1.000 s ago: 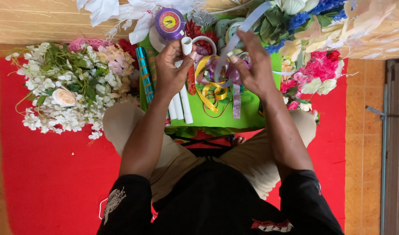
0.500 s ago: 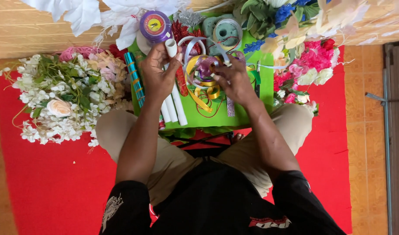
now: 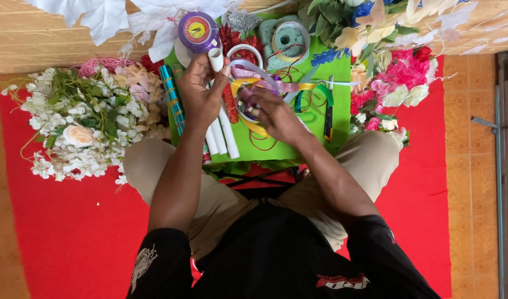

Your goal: The person wraps a cylindrical object in red and gold paper by hand, then uses tape to secure the paper and several ribbons.

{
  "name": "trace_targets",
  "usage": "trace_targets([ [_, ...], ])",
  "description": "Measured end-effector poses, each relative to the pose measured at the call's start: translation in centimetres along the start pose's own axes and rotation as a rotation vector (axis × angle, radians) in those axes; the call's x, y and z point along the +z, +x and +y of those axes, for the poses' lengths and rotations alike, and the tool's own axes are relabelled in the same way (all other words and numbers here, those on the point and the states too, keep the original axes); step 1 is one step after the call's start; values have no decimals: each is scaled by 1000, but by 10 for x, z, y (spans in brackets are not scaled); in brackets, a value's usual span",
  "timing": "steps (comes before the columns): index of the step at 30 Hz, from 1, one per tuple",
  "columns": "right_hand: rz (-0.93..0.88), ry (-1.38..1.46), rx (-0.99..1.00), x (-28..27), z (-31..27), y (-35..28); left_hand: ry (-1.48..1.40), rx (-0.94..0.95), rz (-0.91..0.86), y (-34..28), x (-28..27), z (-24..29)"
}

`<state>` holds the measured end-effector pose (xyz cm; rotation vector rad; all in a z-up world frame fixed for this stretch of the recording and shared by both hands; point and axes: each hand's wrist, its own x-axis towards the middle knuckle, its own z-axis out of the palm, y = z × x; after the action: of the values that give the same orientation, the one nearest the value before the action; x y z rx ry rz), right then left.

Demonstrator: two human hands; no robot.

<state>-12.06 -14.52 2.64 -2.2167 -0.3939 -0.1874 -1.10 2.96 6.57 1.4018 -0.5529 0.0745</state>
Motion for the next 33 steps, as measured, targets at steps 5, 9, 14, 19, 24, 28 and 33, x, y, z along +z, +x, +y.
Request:
trace_targets([
  [5, 290, 229, 99, -39, 16, 1, 32, 1, 19, 1, -2, -2],
  [9, 549, 416, 102, -61, 33, -10, 65, -14, 22, 1, -1, -3],
  [14, 523, 321, 69, -79, 16, -5, 57, 2, 22, 1, -1, -5],
  [19, 471, -2, 114, -83, 11, 2, 70, -9, 18, -1, -3, -9],
  [24, 214, -147, 136, -68, 7, 1, 67, 8, 32, -1, -5, -10],
  [28, 203, -100, 87, -64, 4, -4, 48, 32, 40, -1, -5, -6],
  [33, 348, -1, 79, -63, 1, -7, 39, 76, 35, 2, -7, -1],
])
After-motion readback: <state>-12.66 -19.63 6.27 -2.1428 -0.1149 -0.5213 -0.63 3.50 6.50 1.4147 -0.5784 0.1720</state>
